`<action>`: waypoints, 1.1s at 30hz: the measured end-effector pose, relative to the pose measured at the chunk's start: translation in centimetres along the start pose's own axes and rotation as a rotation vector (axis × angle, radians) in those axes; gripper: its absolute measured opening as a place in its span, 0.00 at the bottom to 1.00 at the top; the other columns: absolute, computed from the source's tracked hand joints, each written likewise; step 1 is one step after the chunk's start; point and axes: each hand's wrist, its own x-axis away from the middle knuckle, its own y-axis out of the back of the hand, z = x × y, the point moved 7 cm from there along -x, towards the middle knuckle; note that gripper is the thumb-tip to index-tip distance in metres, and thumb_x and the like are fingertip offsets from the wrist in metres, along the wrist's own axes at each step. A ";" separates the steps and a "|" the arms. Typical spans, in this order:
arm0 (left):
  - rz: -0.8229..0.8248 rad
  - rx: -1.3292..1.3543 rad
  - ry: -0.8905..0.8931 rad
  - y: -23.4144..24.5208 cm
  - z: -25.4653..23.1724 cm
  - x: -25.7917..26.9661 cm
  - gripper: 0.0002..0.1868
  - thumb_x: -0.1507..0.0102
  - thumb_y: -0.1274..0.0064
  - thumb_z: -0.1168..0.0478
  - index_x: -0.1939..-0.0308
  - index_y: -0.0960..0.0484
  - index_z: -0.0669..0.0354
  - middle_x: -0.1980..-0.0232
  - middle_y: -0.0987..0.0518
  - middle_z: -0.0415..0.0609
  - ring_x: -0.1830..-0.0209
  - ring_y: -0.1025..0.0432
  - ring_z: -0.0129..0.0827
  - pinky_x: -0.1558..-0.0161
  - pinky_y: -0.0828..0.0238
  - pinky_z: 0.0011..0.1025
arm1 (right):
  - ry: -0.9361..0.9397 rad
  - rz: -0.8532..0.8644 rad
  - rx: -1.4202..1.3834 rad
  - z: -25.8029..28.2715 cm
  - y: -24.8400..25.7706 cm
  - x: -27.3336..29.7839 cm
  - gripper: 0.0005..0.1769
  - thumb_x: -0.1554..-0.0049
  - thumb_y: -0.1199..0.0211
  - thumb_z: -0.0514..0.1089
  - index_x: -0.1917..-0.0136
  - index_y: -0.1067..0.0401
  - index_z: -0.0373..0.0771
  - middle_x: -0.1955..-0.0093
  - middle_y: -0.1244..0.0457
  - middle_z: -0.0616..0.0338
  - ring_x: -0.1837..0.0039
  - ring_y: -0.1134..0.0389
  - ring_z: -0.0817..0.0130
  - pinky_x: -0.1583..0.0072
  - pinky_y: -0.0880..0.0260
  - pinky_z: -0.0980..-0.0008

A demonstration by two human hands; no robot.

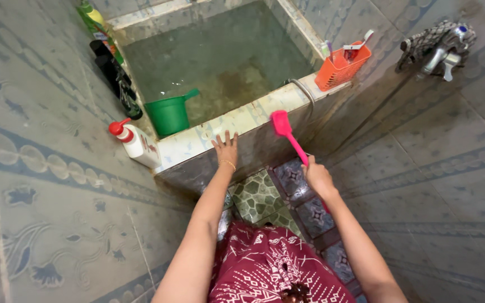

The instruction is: The person scrubs the tiled ledge and walls of a bathroom basin using a brush.

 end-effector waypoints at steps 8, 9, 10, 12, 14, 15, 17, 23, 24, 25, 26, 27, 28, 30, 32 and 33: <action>-0.059 0.050 0.012 0.6 0.0 -0.1 0.40 0.32 0.58 0.62 0.18 0.54 0.39 0.16 0.55 0.55 0.21 0.55 0.72 0.29 0.67 0.72 | -0.006 -0.048 0.066 -0.4 5.3 -5.3 0.24 0.35 0.48 0.58 0.36 0.38 0.38 0.53 0.32 0.29 0.49 0.30 0.29 0.46 0.30 0.37; -0.065 0.049 0.011 0.5 0.0 -0.1 0.40 0.33 0.58 0.63 0.18 0.54 0.39 0.16 0.55 0.55 0.21 0.54 0.72 0.29 0.67 0.72 | -0.049 -0.027 0.083 -0.5 6.0 -6.7 0.24 0.35 0.48 0.58 0.35 0.37 0.39 0.51 0.32 0.28 0.47 0.30 0.30 0.44 0.30 0.37; -0.057 0.051 0.009 0.1 0.0 0.1 0.40 0.33 0.58 0.63 0.18 0.54 0.39 0.16 0.55 0.55 0.21 0.54 0.72 0.29 0.67 0.72 | -0.054 -0.012 0.105 -0.4 6.5 -8.1 0.25 0.35 0.47 0.58 0.35 0.37 0.38 0.49 0.32 0.29 0.44 0.30 0.30 0.43 0.30 0.38; -0.067 0.088 0.018 -0.3 0.1 0.0 0.39 0.32 0.58 0.64 0.18 0.52 0.38 0.16 0.53 0.54 0.21 0.54 0.71 0.28 0.67 0.72 | -0.062 0.007 0.130 -0.3 7.3 -10.8 0.25 0.35 0.47 0.58 0.35 0.36 0.38 0.47 0.32 0.29 0.42 0.31 0.31 0.41 0.31 0.39; -0.089 0.074 0.010 -0.5 0.0 0.0 0.40 0.33 0.57 0.63 0.18 0.51 0.38 0.16 0.53 0.54 0.21 0.53 0.70 0.28 0.66 0.72 | -0.034 0.026 0.171 -0.1 7.4 -13.2 0.27 0.36 0.46 0.58 0.32 0.38 0.38 0.45 0.33 0.29 0.41 0.32 0.30 0.40 0.32 0.39; -0.116 0.058 0.004 -0.5 0.1 0.0 0.40 0.34 0.56 0.63 0.18 0.50 0.39 0.16 0.52 0.55 0.22 0.53 0.70 0.28 0.66 0.72 | -0.033 0.031 0.172 0.0 7.0 -13.9 0.27 0.36 0.46 0.58 0.32 0.38 0.38 0.45 0.33 0.29 0.41 0.32 0.30 0.40 0.32 0.39; -0.068 0.077 -0.002 -1.0 0.1 0.0 0.42 0.35 0.54 0.63 0.18 0.50 0.40 0.16 0.52 0.54 0.22 0.54 0.70 0.28 0.66 0.71 | -0.033 0.031 0.143 0.1 6.6 -15.5 0.26 0.36 0.45 0.57 0.35 0.37 0.38 0.43 0.34 0.29 0.39 0.33 0.31 0.39 0.33 0.39; -0.031 0.232 0.028 -1.5 1.3 0.0 0.48 0.41 0.41 0.55 0.20 0.48 0.41 0.17 0.50 0.51 0.19 0.55 0.62 0.28 0.68 0.74 | 0.045 0.180 0.204 4.8 4.2 -14.2 0.26 0.36 0.47 0.56 0.33 0.38 0.38 0.44 0.34 0.29 0.41 0.32 0.31 0.39 0.32 0.39; 0.076 0.389 0.049 -2.3 1.6 0.2 0.53 0.45 0.36 0.50 0.20 0.49 0.43 0.17 0.50 0.50 0.17 0.57 0.59 0.27 0.70 0.74 | 0.054 0.192 0.214 6.0 4.0 -13.0 0.26 0.36 0.47 0.56 0.33 0.38 0.38 0.44 0.34 0.29 0.41 0.32 0.31 0.39 0.32 0.39; 0.083 0.397 0.064 -2.4 1.9 0.4 0.53 0.45 0.36 0.50 0.20 0.49 0.43 0.17 0.50 0.50 0.17 0.57 0.59 0.27 0.70 0.74 | 0.116 0.218 0.238 7.5 3.7 -11.7 0.25 0.36 0.47 0.56 0.35 0.38 0.37 0.46 0.33 0.29 0.43 0.31 0.31 0.41 0.31 0.39; -0.023 0.407 0.073 -1.6 2.8 0.6 0.54 0.46 0.34 0.48 0.20 0.48 0.44 0.17 0.51 0.52 0.18 0.58 0.59 0.28 0.71 0.75 | 0.180 0.243 0.258 8.9 3.5 -10.5 0.24 0.36 0.47 0.56 0.36 0.38 0.36 0.49 0.32 0.29 0.45 0.30 0.31 0.43 0.30 0.39; -0.130 0.416 0.082 -0.8 3.7 1.0 0.56 0.46 0.33 0.46 0.20 0.47 0.44 0.17 0.51 0.54 0.18 0.59 0.60 0.29 0.72 0.76 | 0.191 0.253 0.266 9.7 3.4 -9.2 0.24 0.36 0.47 0.56 0.36 0.38 0.36 0.49 0.32 0.29 0.45 0.30 0.31 0.43 0.30 0.39; -0.128 0.418 0.096 -0.7 4.6 1.2 0.56 0.46 0.33 0.46 0.20 0.47 0.44 0.17 0.51 0.54 0.18 0.59 0.60 0.29 0.72 0.76 | 0.290 0.285 0.270 11.0 3.1 -8.0 0.24 0.35 0.48 0.56 0.37 0.38 0.36 0.52 0.32 0.29 0.48 0.30 0.31 0.45 0.30 0.38; -0.095 0.451 0.185 -0.8 6.9 1.8 0.56 0.47 0.33 0.46 0.20 0.48 0.47 0.17 0.54 0.57 0.17 0.64 0.61 0.29 0.76 0.75 | 0.398 0.324 0.274 12.5 3.6 -7.3 0.23 0.35 0.48 0.56 0.37 0.38 0.36 0.56 0.32 0.30 0.50 0.29 0.30 0.46 0.30 0.38; -0.084 0.442 0.224 -0.9 8.9 2.6 0.56 0.47 0.33 0.47 0.20 0.48 0.47 0.16 0.55 0.58 0.17 0.65 0.62 0.30 0.77 0.76 | 0.423 0.326 0.207 12.5 5.1 -8.6 0.23 0.36 0.48 0.57 0.38 0.37 0.38 0.58 0.32 0.30 0.53 0.29 0.30 0.49 0.29 0.38; -0.076 0.434 0.252 -1.0 9.8 3.0 0.56 0.46 0.33 0.47 0.20 0.48 0.48 0.16 0.55 0.59 0.17 0.66 0.64 0.31 0.77 0.76 | 0.433 0.334 0.208 12.5 5.4 -9.5 0.23 0.36 0.48 0.57 0.38 0.37 0.38 0.58 0.32 0.30 0.53 0.29 0.30 0.49 0.29 0.38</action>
